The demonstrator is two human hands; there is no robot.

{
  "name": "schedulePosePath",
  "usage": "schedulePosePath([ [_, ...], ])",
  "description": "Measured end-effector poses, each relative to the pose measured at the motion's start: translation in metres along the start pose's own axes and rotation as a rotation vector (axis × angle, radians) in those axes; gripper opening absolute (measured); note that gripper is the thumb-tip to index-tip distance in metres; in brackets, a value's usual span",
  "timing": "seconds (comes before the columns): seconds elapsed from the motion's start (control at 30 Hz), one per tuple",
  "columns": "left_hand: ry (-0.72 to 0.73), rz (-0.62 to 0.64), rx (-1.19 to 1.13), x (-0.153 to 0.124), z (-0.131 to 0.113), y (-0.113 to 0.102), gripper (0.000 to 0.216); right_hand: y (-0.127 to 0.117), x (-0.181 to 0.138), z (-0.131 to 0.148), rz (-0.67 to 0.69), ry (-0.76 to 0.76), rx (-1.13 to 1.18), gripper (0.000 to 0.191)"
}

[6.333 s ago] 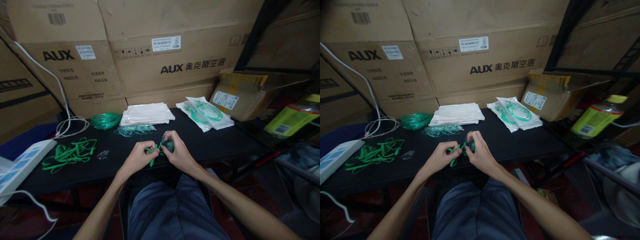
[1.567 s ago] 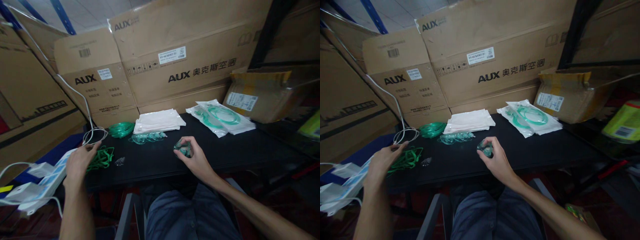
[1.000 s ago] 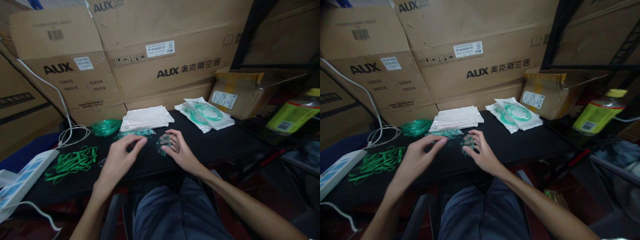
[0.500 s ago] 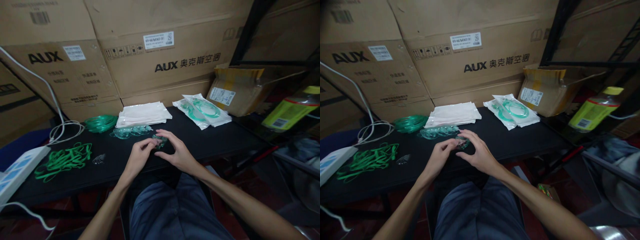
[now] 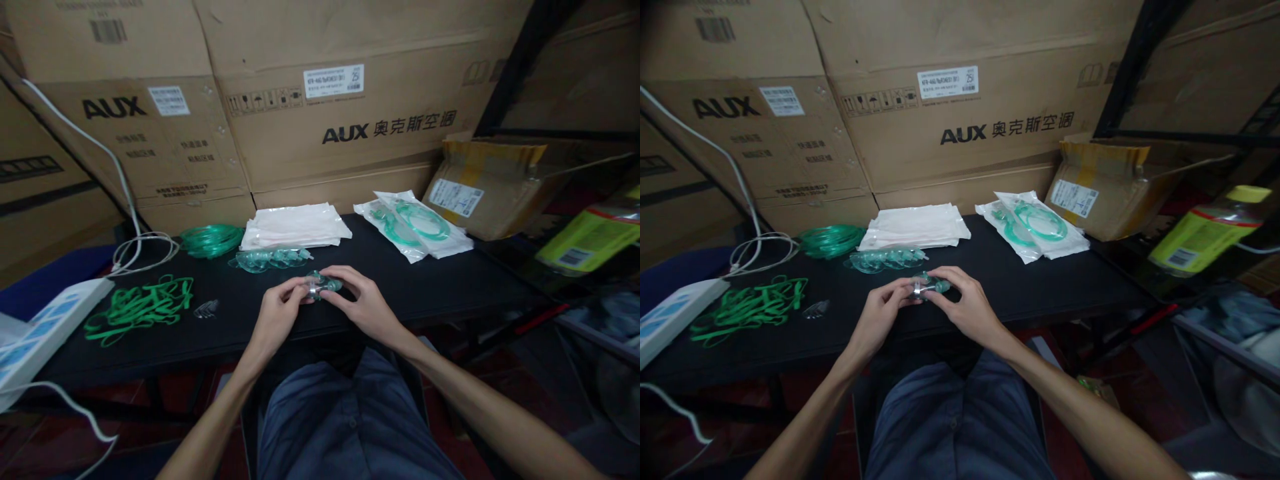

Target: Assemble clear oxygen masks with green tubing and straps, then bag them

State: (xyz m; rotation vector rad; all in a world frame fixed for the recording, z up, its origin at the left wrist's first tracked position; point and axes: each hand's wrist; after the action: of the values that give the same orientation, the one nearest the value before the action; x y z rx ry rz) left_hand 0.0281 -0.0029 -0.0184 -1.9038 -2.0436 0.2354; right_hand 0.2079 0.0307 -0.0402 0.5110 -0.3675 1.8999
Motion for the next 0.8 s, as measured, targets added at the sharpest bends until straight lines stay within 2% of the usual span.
schedulePosePath([
  [0.2,0.064,-0.043,0.115,-0.001,-0.001,-0.003,0.031,0.001,-0.001,0.000,-0.049,0.008,0.021,0.026],
  [0.47,0.062,0.062,0.074,0.000,0.010,-0.002,0.041,0.000,0.001,0.001,-0.024,0.057,0.039,0.026],
  [0.8,0.152,0.063,0.173,-0.004,0.015,-0.001,0.031,0.001,0.001,0.009,-0.033,-0.004,-0.056,0.019],
])
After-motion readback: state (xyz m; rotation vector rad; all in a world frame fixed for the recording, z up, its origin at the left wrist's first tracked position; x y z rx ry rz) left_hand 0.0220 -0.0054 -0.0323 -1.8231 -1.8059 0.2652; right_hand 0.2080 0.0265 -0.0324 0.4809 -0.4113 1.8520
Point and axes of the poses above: each hand's wrist, its own x-axis towards the middle knuckle, its own y-axis out of the palm, z = x × y, and after that the axes turned 15 degrees about x, right-handed
